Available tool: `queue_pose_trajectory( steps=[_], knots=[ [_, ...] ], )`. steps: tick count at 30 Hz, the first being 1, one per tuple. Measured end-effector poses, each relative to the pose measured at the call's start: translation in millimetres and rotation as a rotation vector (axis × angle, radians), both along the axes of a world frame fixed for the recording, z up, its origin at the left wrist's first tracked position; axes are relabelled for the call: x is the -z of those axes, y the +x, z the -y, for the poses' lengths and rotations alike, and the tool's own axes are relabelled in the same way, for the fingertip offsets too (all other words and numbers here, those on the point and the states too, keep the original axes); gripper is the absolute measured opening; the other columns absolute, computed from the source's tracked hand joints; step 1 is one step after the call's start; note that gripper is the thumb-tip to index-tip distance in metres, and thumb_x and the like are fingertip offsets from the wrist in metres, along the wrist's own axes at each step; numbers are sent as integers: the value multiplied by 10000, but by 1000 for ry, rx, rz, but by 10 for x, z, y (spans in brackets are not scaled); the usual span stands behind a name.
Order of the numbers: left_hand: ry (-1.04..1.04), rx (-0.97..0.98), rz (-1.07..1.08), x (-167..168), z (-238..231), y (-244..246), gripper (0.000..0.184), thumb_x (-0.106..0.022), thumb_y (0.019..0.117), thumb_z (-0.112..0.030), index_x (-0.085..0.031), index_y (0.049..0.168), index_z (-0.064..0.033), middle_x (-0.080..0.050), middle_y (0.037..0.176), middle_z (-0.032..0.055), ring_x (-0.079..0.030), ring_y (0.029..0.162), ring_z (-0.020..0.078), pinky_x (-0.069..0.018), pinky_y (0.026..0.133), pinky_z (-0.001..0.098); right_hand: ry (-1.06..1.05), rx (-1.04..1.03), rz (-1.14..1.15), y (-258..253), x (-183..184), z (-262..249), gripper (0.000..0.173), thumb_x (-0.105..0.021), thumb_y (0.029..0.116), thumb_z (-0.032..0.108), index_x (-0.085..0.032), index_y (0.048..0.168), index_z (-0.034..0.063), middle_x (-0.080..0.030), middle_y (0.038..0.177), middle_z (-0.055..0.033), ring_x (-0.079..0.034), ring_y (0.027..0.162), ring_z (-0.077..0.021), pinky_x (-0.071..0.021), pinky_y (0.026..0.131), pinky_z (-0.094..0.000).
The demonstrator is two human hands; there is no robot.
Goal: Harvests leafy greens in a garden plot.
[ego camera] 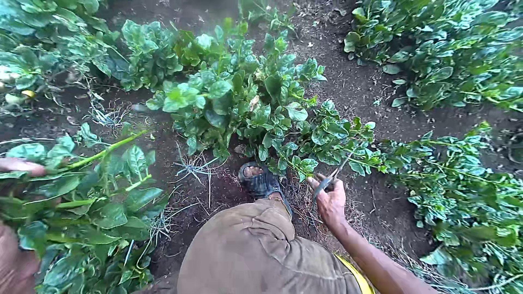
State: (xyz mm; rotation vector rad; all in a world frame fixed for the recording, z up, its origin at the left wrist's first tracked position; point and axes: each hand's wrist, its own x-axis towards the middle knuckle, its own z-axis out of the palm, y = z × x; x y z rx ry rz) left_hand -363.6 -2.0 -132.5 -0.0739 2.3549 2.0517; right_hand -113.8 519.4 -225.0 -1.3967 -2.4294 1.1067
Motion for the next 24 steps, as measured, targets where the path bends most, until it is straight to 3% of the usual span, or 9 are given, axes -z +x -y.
queue_pose_trajectory(
  steps=[3, 6, 9, 14, 16, 18, 20, 21, 24],
  knots=[
    [-77, -61, 47, -130, -248, 76, 260, -469, 1085, -301, -646, 1129, -115, -697, 1034, -33, -685, 891, 90, -584, 755, 234, 57, -21, -112, -432, -92, -139, 430, -723, 937, 177, -513, 1225, -64, -692, 976, -135, -702, 824, -169, -603, 771, -371],
    [-96, -63, 47, -191, -342, 98, 240, -482, 1081, -304, -677, 1090, -165, -702, 996, -87, -672, 861, 29, -555, 725, 172, 226, -68, -49, -745, -401, -433, 493, -733, 924, 180, -508, 1278, -80, -659, 1027, -221, -667, 903, -282, -545, 857, -492],
    [-119, -14, -44, -273, -432, 67, 223, -502, 1068, -315, -685, 1044, -190, -702, 955, -114, -664, 862, 3, -538, 704, 150, 210, -44, -76, -951, -658, -679, 535, -751, 914, 185, -475, 1318, -31, -651, 1054, -200, -689, 899, -297, -577, 841, -531],
    [-139, -44, -79, -177, -468, 27, 279, -617, 1018, -341, -639, 1177, -113, -707, 992, -8, -692, 866, 113, -585, 721, 278, 20, -24, -193, -1334, -903, -702, 471, -739, 903, 84, -474, 1283, -2, -646, 999, -129, -700, 782, -198, -625, 725, -425],
    [-164, -37, -41, -96, -448, 27, 337, -676, 987, -345, -625, 1255, -147, -714, 1034, -3, -710, 898, 136, -611, 746, 322, 46, -53, -125, -1502, -1037, -674, 451, -729, 906, 63, -474, 1269, -19, -649, 997, -142, -704, 786, -204, -624, 728, -422],
    [-224, -17, -36, -107, -493, 37, 352, -705, 963, -331, -604, 1271, -194, -703, 1038, -44, -701, 870, 87, -605, 702, 284, 229, -150, 98, -1525, -1179, -643, 422, -731, 923, 137, -511, 1234, -43, -655, 1005, -215, -693, 838, -314, -588, 748, -530],
    [-277, -19, -37, -129, -532, 35, 352, -708, 949, -351, -609, 1251, -198, -697, 1027, -46, -692, 838, 70, -592, 672, 279, 503, -271, 276, -1357, -1307, -537, 391, -667, 962, 236, -545, 1208, -42, -639, 981, -331, -643, 885, -543, -473, 725, -737],
    [-286, -27, -38, -139, -537, 29, 356, -708, 951, -360, -609, 1247, -190, -694, 1030, -36, -693, 842, 77, -594, 679, 289, 573, -327, 285, -1248, -1355, -440, 399, -644, 981, 252, -534, 1232, -38, -634, 965, -341, -634, 878, -571, -456, 718, -756],
    [-252, -26, -54, -97, -472, -10, 322, -692, 967, -340, -640, 1219, -146, -715, 1007, 1, -699, 839, 116, -589, 665, 287, 401, -549, 140, -846, -1142, -79, 389, -680, 953, 189, -562, 1251, -32, -695, 977, -217, -699, 849, -361, -566, 764, -578]
  ],
)
